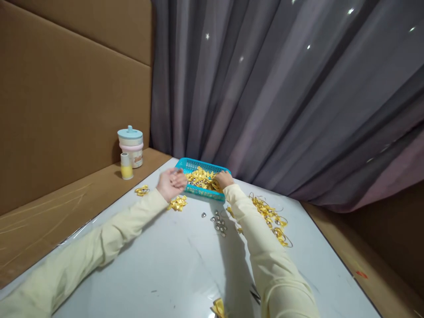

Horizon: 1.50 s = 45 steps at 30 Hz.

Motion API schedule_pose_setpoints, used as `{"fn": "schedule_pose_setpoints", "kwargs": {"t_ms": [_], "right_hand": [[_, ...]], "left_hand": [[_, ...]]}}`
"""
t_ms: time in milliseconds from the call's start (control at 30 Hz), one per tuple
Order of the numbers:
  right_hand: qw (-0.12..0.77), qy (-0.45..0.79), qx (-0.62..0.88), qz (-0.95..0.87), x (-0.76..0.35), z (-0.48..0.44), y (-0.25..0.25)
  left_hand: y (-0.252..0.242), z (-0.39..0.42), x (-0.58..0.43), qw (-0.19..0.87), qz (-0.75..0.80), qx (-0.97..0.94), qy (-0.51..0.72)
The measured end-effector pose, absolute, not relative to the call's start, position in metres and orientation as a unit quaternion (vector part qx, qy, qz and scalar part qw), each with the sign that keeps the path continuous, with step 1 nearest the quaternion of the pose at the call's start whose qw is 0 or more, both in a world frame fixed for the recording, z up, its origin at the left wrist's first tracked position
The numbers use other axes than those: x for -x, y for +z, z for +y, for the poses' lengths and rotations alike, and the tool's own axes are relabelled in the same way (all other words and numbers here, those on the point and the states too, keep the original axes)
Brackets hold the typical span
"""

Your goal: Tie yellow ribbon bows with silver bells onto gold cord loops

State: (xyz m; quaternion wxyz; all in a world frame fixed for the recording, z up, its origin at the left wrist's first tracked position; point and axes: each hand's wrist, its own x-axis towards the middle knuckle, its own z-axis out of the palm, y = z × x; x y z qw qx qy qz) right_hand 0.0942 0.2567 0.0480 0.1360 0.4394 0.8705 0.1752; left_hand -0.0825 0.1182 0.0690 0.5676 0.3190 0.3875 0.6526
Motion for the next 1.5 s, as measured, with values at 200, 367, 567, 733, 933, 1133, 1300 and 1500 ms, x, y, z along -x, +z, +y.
{"fn": "schedule_pose_setpoints", "kwargs": {"t_ms": [200, 367, 567, 733, 933, 1133, 1300, 1500], "right_hand": [[0.107, 0.169, -0.443, 0.874, -0.106, 0.262, 0.055], [0.096, 0.127, -0.451, 0.878, -0.108, 0.264, 0.062], [0.053, 0.079, -0.461, 0.882, -0.106, 0.266, 0.066], [-0.018, 0.051, -0.451, 0.891, -0.106, 0.264, 0.075], [-0.15, 0.032, -0.444, 0.883, -0.107, 0.246, 0.094], [-0.261, -0.003, -0.4, 0.879, -0.097, 0.196, 0.098], [-0.29, -0.035, -0.353, 0.889, -0.083, 0.163, 0.082], [-0.286, -0.08, -0.36, 0.885, -0.072, 0.175, 0.07]], "left_hand": [[0.106, 0.117, 0.154, 0.529, 0.396, -0.28, 0.696], [0.126, 0.093, 0.182, 0.663, 0.366, -0.261, 0.598], [0.126, 0.115, 0.179, 0.55, 0.24, -0.088, 0.795], [0.112, 0.127, 0.172, 0.524, 0.283, -0.111, 0.796], [0.101, 0.122, 0.141, 0.627, 0.353, -0.344, 0.603], [0.062, 0.127, 0.094, 0.633, 0.373, -0.374, 0.566], [0.044, 0.132, 0.079, 0.619, 0.355, -0.355, 0.604], [0.043, 0.134, 0.086, 0.579, 0.374, -0.332, 0.644]]}}
